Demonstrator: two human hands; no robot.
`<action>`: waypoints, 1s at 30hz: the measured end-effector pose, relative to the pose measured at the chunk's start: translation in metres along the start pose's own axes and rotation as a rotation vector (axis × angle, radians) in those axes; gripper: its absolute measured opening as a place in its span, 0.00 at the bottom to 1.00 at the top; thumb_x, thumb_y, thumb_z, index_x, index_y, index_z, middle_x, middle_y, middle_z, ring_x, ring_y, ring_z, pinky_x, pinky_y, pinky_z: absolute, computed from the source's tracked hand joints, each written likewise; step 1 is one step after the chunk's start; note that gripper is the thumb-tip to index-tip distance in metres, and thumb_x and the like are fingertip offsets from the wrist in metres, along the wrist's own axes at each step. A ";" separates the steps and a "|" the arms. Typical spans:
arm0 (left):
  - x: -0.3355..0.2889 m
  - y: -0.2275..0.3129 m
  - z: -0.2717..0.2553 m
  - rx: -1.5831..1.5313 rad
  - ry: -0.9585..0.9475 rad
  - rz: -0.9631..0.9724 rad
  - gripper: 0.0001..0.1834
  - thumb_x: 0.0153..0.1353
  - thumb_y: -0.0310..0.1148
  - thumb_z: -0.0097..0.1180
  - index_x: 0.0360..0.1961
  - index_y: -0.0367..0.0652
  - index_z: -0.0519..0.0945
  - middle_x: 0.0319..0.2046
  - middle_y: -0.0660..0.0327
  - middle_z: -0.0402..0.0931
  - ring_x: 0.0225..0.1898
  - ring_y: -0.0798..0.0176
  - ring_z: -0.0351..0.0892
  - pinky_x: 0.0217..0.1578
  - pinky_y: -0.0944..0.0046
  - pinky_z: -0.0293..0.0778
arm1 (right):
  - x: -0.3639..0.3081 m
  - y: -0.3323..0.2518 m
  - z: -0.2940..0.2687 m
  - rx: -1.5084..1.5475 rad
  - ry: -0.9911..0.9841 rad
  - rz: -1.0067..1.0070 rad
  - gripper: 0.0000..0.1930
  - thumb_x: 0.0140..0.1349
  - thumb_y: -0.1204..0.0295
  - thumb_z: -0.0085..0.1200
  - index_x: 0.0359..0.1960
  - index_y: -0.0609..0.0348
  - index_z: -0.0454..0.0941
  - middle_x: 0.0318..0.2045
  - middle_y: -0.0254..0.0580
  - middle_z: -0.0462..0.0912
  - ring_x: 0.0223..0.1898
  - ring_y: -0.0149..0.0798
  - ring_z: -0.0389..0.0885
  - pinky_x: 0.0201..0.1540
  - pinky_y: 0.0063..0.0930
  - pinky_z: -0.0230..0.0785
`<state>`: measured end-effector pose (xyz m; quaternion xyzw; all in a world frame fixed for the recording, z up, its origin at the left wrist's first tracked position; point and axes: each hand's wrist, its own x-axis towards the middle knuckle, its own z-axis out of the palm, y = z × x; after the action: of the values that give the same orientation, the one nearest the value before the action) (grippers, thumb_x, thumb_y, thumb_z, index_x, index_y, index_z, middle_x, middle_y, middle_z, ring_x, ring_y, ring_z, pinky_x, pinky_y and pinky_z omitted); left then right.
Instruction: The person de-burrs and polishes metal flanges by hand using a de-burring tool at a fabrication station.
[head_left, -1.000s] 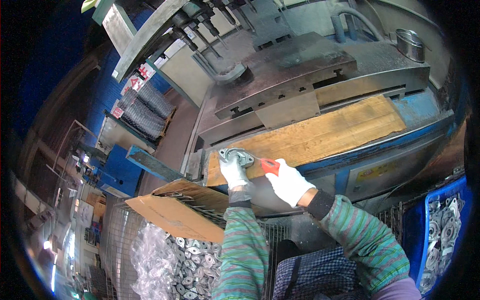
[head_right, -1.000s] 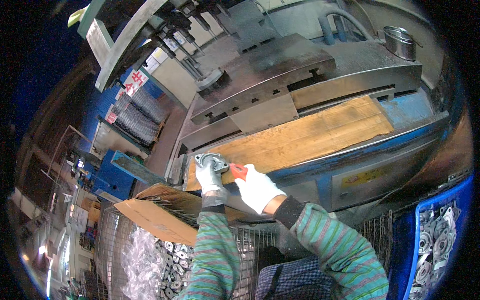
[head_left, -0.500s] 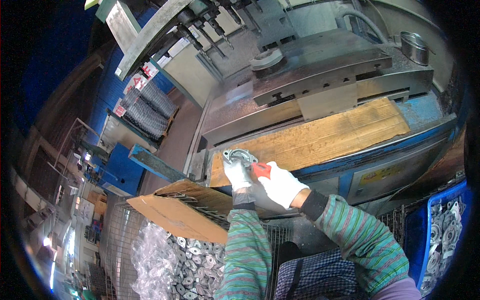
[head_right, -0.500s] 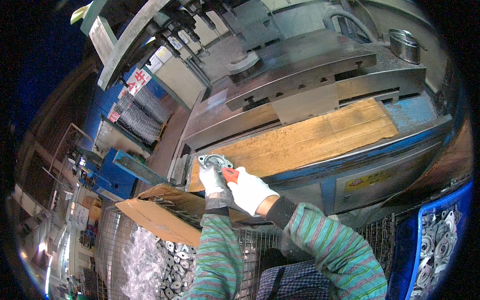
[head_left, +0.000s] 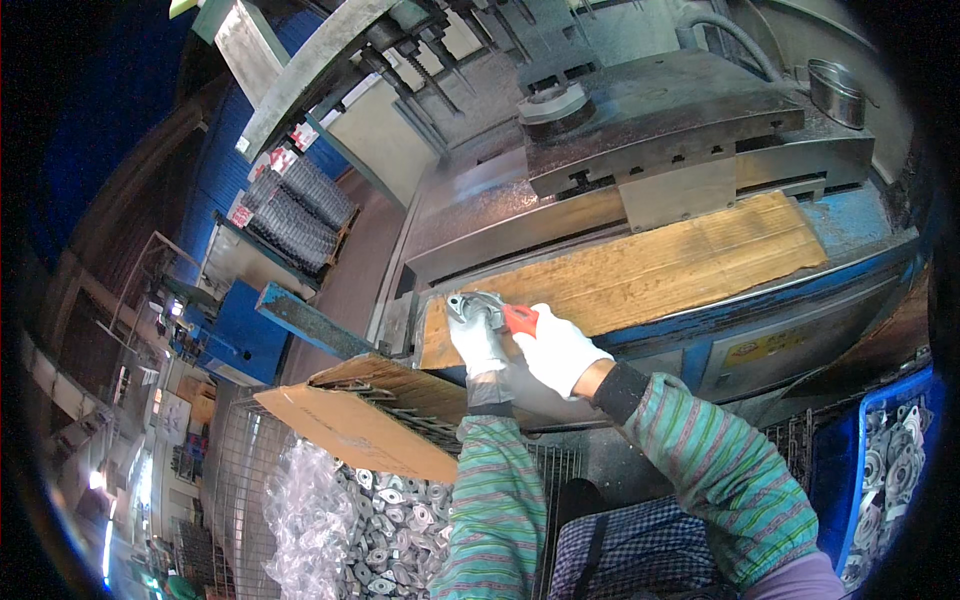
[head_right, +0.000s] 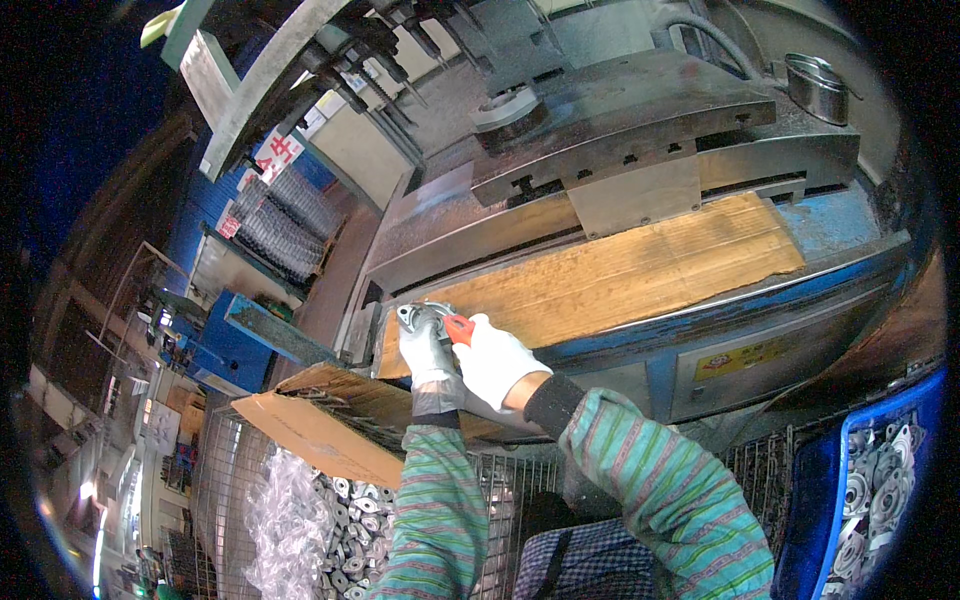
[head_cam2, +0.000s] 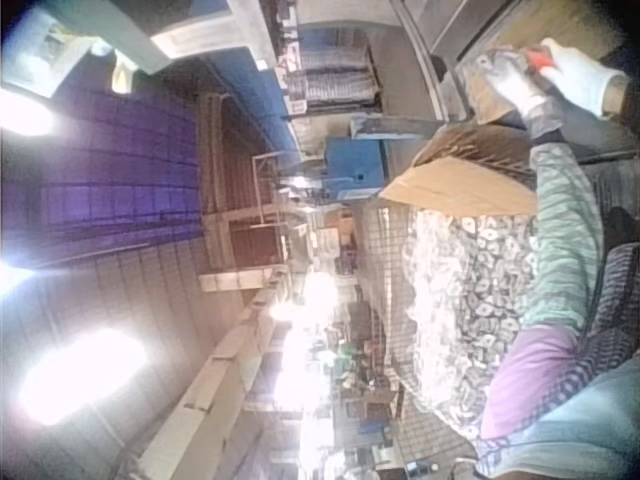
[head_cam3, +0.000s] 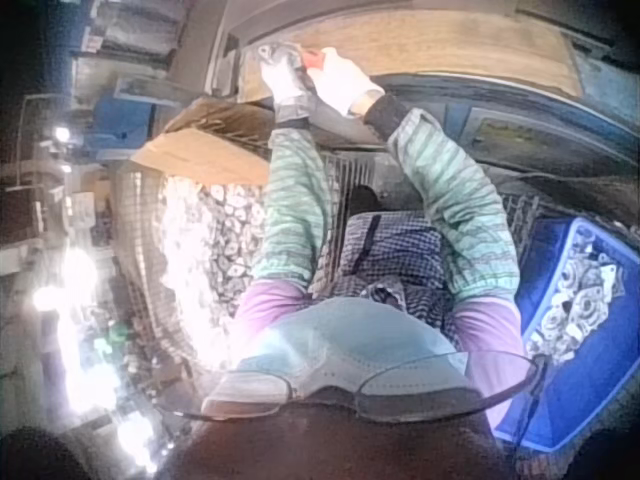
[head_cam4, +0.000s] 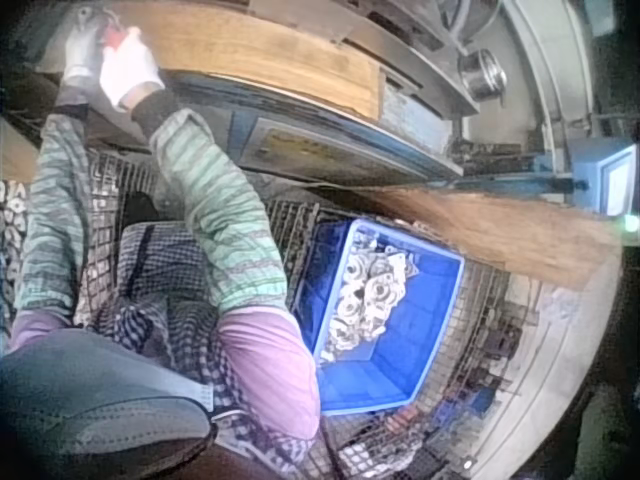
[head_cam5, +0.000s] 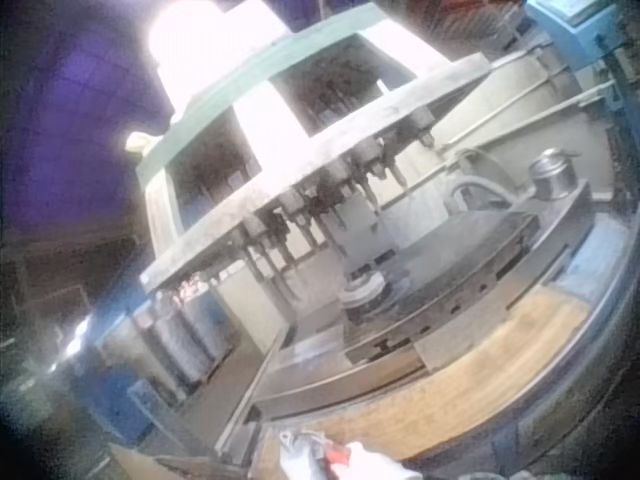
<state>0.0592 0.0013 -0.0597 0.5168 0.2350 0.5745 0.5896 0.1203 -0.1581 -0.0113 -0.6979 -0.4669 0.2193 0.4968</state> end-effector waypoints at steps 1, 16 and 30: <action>-0.002 0.002 0.002 0.004 -0.002 -0.012 0.06 0.55 0.21 0.45 0.34 0.41 0.69 0.27 0.61 0.72 0.26 0.66 0.73 0.27 0.69 0.72 | 0.001 0.001 0.001 0.008 0.002 -0.006 0.19 0.58 0.63 0.44 0.45 0.65 0.61 0.31 0.64 0.76 0.35 0.62 0.75 0.38 0.44 0.68; -0.002 0.004 -0.002 0.063 -0.035 -0.068 0.11 0.53 0.23 0.46 0.40 0.39 0.71 0.32 0.59 0.75 0.32 0.62 0.77 0.34 0.65 0.75 | -0.123 0.048 -0.152 -0.034 0.627 -0.046 0.23 0.57 0.67 0.49 0.53 0.59 0.61 0.34 0.56 0.77 0.33 0.54 0.79 0.35 0.36 0.72; -0.003 -0.005 0.008 0.052 0.072 0.069 0.13 0.52 0.19 0.45 0.40 0.37 0.69 0.29 0.61 0.73 0.27 0.66 0.75 0.29 0.69 0.73 | -0.171 0.251 -0.392 -0.068 1.109 0.146 0.20 0.53 0.72 0.57 0.49 0.65 0.71 0.39 0.36 0.76 0.38 0.30 0.73 0.44 0.23 0.65</action>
<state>0.0678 -0.0032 -0.0622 0.5186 0.2530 0.6064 0.5471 0.4510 -0.5160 -0.1027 -0.7548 -0.0932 -0.1620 0.6288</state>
